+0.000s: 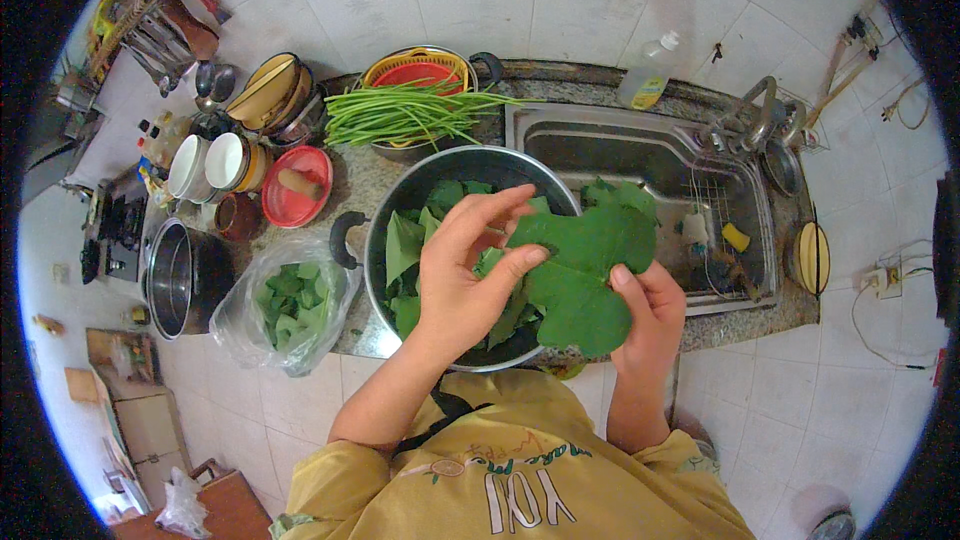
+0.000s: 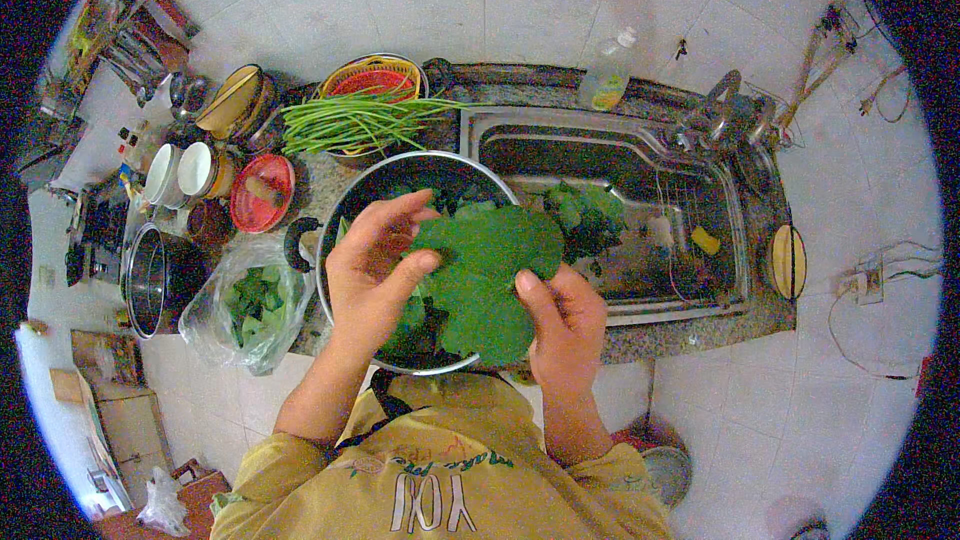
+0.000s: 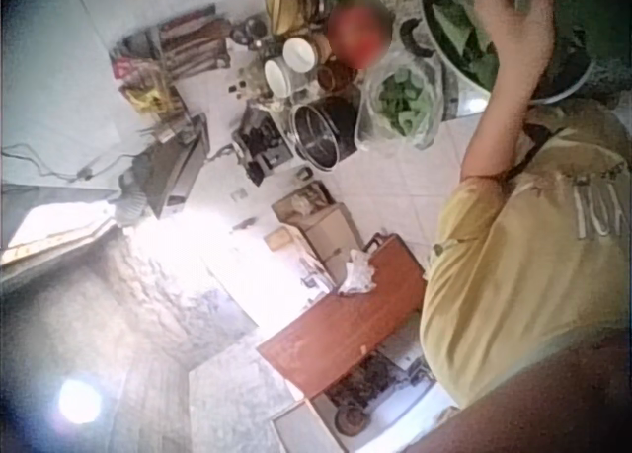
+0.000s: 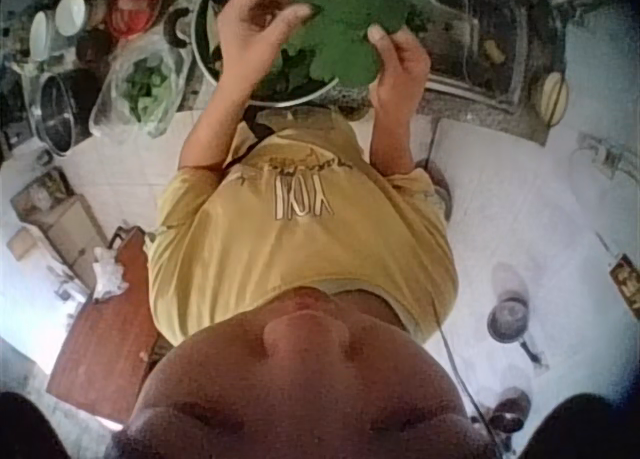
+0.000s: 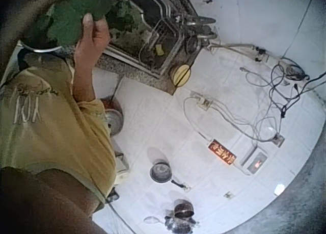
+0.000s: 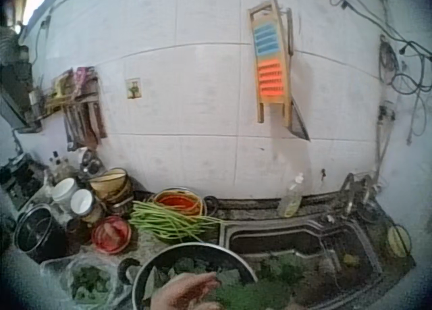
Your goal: The person stands at a kitchen counter and prepares green leafy vegetables by hand. They pick up individual leaves, remove the stems, and place the cleaned leaves into a metal bowl. The person handles the leaves one by one, occasionally inspecting them before adding them to the bowl.
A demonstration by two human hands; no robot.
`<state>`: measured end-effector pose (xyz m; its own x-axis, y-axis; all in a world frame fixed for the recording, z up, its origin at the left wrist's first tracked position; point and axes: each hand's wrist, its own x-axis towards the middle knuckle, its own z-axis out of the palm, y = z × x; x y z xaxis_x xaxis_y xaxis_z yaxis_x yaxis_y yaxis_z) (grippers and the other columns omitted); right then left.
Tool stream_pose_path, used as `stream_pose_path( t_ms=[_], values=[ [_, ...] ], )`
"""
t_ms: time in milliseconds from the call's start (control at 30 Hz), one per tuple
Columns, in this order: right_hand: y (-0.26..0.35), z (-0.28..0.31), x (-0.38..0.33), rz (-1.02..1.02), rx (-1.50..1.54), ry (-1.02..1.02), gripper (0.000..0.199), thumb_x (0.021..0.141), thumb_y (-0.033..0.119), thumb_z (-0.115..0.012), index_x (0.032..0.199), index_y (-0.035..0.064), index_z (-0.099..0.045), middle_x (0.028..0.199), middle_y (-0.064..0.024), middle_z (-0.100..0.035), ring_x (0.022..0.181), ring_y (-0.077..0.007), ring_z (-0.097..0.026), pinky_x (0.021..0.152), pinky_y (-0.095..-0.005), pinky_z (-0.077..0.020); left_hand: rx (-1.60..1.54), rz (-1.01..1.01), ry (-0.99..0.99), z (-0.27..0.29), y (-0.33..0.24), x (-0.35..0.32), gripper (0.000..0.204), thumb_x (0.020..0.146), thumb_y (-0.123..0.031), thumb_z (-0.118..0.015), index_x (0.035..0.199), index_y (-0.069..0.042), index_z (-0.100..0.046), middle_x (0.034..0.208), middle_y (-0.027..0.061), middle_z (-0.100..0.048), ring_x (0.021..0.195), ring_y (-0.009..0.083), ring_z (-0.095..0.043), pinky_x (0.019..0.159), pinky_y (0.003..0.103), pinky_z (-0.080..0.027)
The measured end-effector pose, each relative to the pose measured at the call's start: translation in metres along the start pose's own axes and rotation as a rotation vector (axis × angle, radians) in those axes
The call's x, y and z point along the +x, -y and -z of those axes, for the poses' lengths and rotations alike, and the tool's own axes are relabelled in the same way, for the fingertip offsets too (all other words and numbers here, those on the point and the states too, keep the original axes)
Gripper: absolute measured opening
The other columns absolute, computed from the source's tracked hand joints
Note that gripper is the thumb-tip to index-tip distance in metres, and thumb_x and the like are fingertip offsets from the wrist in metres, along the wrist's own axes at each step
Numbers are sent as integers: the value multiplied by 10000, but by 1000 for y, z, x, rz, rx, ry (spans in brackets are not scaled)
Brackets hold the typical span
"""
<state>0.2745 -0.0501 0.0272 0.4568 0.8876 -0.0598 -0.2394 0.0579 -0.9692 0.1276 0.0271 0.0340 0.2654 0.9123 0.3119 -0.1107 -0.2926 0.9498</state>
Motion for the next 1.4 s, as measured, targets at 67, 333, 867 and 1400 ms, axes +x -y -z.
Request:
stream_pose_path(
  t_ms=[67,333,867,1400],
  values=[
    [2,-3,-1,-3,36,-3,91,794,74,-569,843,1,-589,722,5,-566,648,-57,-487,589,-203,-390,83,10,54,0,-2,1,425,673,-24,-665,1081,-37,-547,865,40,-530,745,94,-490,622,206,-413],
    [-1,2,-2,-10,55,-23,114,785,66,-584,884,11,-600,736,-1,-584,636,-50,-502,589,-200,-403,118,290,105,-11,-18,8,211,677,-10,-658,885,-17,-621,826,25,-582,686,81,-522,620,190,-407],
    [9,42,0,26,224,-101,232,799,96,-526,988,-33,-564,866,-72,-615,711,-98,-582,619,-202,-457,-176,264,287,-61,-22,10,354,679,20,-660,1019,6,-564,948,62,-579,853,116,-551,696,225,-457],
    [22,62,-2,16,234,-138,225,769,64,-569,982,-7,-570,873,-68,-616,745,-138,-592,648,-258,-478,147,-126,359,-77,-35,12,277,694,28,-627,965,-25,-599,856,78,-586,738,151,-551,611,230,-432]
  ],
)
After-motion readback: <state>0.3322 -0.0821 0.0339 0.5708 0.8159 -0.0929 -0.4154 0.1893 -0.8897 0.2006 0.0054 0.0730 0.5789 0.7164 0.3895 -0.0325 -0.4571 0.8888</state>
